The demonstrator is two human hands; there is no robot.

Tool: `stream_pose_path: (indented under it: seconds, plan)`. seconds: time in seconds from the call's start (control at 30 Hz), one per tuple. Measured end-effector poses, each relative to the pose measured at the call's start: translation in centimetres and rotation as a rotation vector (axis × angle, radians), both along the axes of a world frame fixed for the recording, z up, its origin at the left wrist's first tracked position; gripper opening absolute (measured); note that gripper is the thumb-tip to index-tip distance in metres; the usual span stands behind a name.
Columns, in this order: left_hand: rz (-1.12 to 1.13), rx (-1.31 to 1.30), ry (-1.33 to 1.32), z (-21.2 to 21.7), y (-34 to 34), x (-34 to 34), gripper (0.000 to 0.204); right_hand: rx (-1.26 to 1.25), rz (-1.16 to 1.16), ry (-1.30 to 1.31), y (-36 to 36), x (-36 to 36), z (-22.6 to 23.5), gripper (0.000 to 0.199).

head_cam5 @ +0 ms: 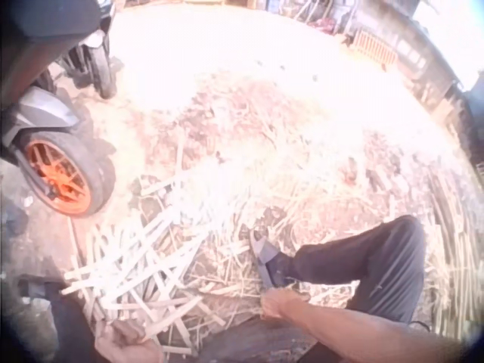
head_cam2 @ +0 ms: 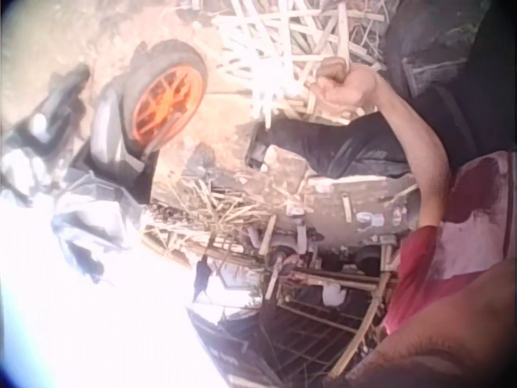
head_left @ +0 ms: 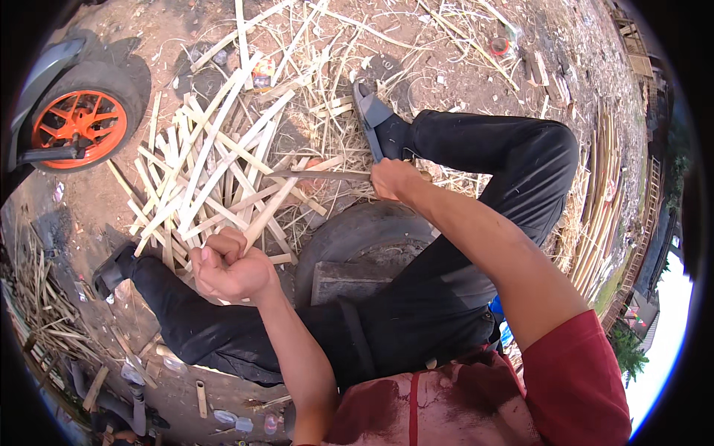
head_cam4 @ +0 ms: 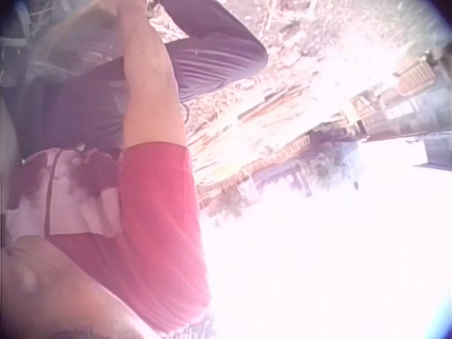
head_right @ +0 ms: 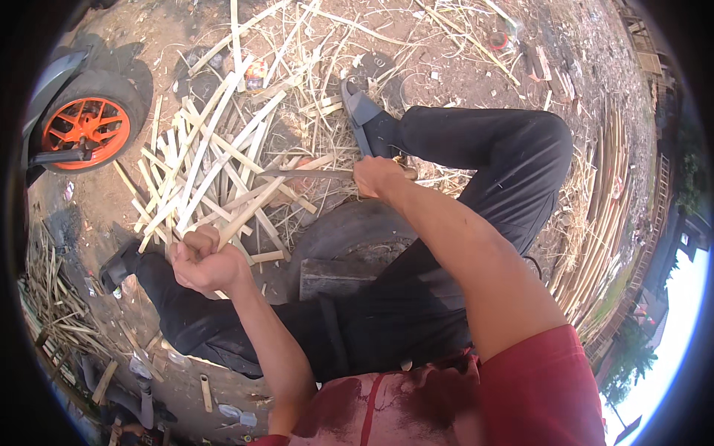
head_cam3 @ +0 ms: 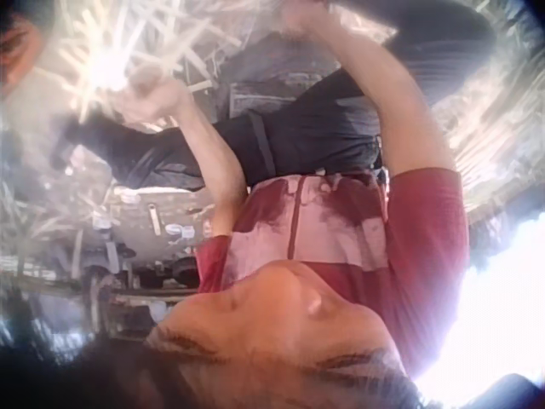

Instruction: The person shaves a piece of wood with a machete, removing thin layers while holding the wood against a tire on the ground.

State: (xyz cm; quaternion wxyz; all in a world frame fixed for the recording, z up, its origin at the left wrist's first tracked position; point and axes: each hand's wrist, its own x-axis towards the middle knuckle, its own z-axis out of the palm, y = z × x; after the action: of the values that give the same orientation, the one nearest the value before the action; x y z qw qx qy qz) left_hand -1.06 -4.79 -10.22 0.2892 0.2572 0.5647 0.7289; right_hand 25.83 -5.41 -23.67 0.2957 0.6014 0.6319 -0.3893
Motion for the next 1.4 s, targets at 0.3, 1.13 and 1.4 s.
stream_pose_path:
  seconds: [0.3, 1.13, 1.4]
  plan:
    - [-0.045, 0.004, 0.035, 0.4, 2.6, 1.1, 0.033, -0.041, 0.318, -0.032, 8.6, 0.8, 2.0, 0.036]
    - [-0.420, 0.057, -0.072, 4.5, 3.0, 1.1, 0.030, -0.522, -1.359, 0.713, -3.1, -9.8, 9.6, 0.021]
    - [-0.759, 0.061, 0.021, 6.9, 4.9, 5.5, 0.030, -0.537, -1.393, 0.776, -3.9, -7.6, 13.0, 0.019]
